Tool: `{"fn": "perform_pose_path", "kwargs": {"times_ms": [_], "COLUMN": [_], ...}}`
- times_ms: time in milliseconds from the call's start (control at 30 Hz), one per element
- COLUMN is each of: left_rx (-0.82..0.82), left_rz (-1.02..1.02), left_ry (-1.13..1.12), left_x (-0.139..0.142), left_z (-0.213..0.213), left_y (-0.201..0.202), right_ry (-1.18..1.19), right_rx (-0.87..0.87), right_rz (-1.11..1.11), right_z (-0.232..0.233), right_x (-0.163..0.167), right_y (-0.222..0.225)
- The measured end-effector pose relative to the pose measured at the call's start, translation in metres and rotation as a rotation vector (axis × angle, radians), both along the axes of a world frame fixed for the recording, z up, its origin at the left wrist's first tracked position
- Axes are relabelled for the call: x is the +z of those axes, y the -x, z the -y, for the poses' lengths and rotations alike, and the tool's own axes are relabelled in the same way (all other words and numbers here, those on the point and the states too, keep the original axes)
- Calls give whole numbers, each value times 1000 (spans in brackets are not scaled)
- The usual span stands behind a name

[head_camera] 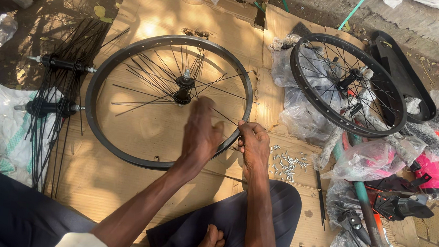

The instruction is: The person assembles a bicycle wheel by inserting spokes into the hub and rim, then securing them with nipples. They work methodically around the wheel, attaching each spoke and tightening it by hand.

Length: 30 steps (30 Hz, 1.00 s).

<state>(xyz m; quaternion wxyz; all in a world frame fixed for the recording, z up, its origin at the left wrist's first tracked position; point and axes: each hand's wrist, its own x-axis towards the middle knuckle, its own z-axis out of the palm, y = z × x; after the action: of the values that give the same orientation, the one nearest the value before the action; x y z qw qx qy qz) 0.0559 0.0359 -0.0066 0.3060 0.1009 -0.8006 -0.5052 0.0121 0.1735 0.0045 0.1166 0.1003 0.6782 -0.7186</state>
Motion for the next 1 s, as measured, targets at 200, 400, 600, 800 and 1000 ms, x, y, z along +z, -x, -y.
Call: {"fn": "perform_pose_path", "kwargs": {"times_ms": [200, 400, 600, 800, 1000], "left_rx": [-409, -648, -385, -551, -615], "left_rz": [692, 641, 476, 530, 478], "left_ry": [-339, -1002, -1168, -1109, -1158], "left_x": [0, 3, 0, -10, -19], "left_z": [45, 41, -9, 4, 7], "left_y": [-14, -9, 18, 41, 46], "right_ry": [44, 109, 641, 570, 502], "right_rx": [1, -121, -328, -323, -404], "right_rz": [-23, 65, 173, 84, -21], "right_z": [0, -4, -38, -52, -46], "right_x": [1, -10, -47, -74, -77], "right_y": [7, 11, 26, 31, 27]}}
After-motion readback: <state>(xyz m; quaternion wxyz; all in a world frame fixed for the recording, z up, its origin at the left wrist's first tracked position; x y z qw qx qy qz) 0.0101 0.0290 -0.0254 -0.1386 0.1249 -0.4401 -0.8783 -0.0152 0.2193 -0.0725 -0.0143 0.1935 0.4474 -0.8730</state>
